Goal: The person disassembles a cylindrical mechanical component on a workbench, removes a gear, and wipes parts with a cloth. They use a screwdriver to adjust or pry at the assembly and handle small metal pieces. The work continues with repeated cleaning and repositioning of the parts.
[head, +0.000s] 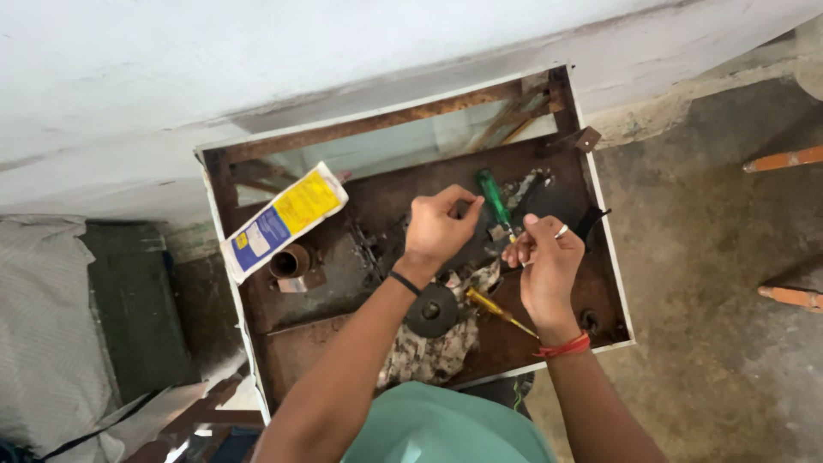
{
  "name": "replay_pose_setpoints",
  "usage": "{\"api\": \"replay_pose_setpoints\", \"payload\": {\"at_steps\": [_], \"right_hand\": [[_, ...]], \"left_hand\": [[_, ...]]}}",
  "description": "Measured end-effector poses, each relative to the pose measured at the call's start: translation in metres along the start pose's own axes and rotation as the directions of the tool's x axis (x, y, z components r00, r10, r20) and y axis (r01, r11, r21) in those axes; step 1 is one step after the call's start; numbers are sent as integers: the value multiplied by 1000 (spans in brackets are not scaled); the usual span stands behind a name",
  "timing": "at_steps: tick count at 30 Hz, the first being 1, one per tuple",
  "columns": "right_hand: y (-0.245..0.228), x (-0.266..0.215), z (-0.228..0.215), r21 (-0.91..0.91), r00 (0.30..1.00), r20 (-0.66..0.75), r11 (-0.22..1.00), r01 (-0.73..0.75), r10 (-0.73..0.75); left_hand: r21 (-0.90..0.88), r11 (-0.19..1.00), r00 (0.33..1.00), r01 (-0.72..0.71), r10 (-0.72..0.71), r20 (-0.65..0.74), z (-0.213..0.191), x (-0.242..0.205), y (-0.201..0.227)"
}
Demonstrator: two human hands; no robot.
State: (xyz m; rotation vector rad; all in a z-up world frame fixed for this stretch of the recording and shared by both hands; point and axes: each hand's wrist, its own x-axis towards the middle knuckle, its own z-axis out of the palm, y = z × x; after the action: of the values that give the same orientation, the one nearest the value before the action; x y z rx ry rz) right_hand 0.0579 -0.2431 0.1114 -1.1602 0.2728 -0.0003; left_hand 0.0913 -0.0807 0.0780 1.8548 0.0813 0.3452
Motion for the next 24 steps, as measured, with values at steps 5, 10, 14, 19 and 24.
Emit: {"api": "replay_pose_setpoints", "payload": {"at_steps": [5, 10, 14, 19, 24], "right_hand": [[-3, 2, -10, -2, 998, -44, 999, -52, 52], [9, -8, -26, -169, 992, -55, 978, -118, 110], [25, -23, -18, -508, 947, 127, 839, -194, 296], [19, -41, -4, -555, 961, 192, 830, -61, 200], [6, -53, 18, -839, 798, 480, 455, 298, 363]], "left_hand": [[-92, 995, 995, 47, -38, 95, -3, 5, 0], [-85, 994, 958, 67, -40, 282, -17, 12, 6], [-458, 843, 898, 282, -63, 436, -42, 18, 18], [-831, 250, 868, 496, -133, 478, -70, 7, 28], [-723, 592, 930, 357, -155, 332, -85, -7, 13]]}}
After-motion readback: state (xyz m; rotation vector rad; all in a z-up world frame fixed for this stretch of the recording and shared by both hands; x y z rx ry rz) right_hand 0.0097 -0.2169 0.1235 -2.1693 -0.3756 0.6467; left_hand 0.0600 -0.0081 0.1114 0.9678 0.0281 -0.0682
